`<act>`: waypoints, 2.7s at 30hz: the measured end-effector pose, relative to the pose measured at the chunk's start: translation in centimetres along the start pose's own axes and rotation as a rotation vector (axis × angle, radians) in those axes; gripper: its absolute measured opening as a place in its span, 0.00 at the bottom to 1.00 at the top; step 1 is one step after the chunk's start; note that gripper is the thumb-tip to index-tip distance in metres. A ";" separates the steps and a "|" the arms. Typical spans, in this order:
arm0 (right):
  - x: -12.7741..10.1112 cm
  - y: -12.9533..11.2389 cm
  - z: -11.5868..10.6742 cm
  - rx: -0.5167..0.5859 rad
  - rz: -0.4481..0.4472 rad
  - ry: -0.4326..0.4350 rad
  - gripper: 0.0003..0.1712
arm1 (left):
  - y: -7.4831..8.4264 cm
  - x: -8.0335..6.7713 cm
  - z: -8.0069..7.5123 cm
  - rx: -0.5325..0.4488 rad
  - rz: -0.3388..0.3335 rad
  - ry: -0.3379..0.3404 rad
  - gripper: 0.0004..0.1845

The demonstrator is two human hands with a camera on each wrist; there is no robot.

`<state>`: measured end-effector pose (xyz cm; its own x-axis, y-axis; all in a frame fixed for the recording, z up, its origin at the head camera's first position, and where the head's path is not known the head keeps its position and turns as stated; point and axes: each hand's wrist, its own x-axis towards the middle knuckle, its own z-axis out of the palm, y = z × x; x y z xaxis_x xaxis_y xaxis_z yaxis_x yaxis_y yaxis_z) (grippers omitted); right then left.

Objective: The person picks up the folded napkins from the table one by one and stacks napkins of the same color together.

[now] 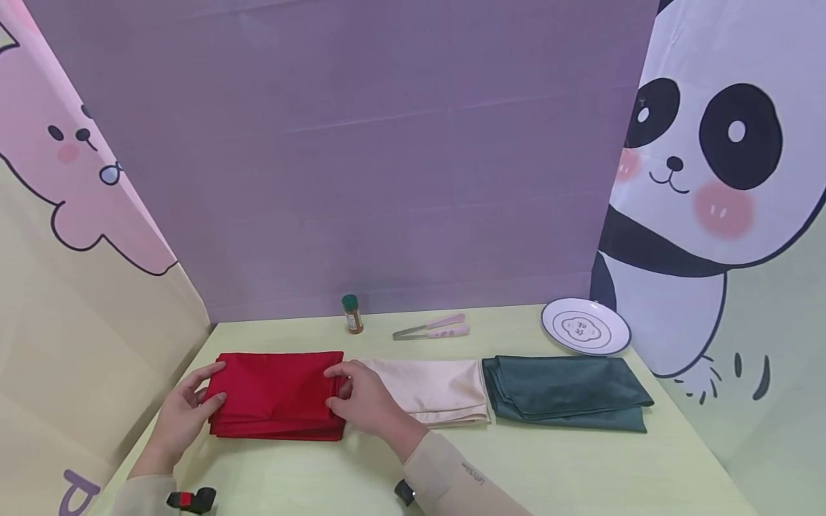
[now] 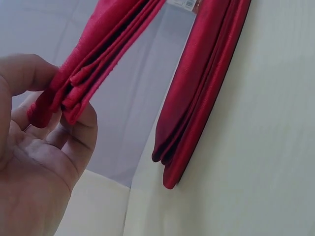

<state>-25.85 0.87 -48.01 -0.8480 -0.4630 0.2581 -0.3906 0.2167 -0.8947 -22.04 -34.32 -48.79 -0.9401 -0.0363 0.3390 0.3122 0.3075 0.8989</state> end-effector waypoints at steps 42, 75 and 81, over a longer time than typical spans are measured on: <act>1.2 1.8 0.9 -0.034 0.124 -0.054 0.30 | -1.4 0.4 1.5 0.042 -0.142 0.152 0.29; 1.0 1.6 0.6 -0.134 0.175 -0.143 0.37 | -3.0 0.5 1.7 0.165 -0.228 0.130 0.27; 0.9 1.5 0.6 -0.161 0.187 -0.146 0.36 | -2.9 0.5 1.7 0.228 -0.227 0.125 0.27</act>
<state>-27.03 0.23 -49.37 -0.8546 -0.5185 0.0287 -0.2942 0.4378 -0.8496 -23.64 -33.59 -51.76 -0.9536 -0.2403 0.1813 0.0448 0.4822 0.8749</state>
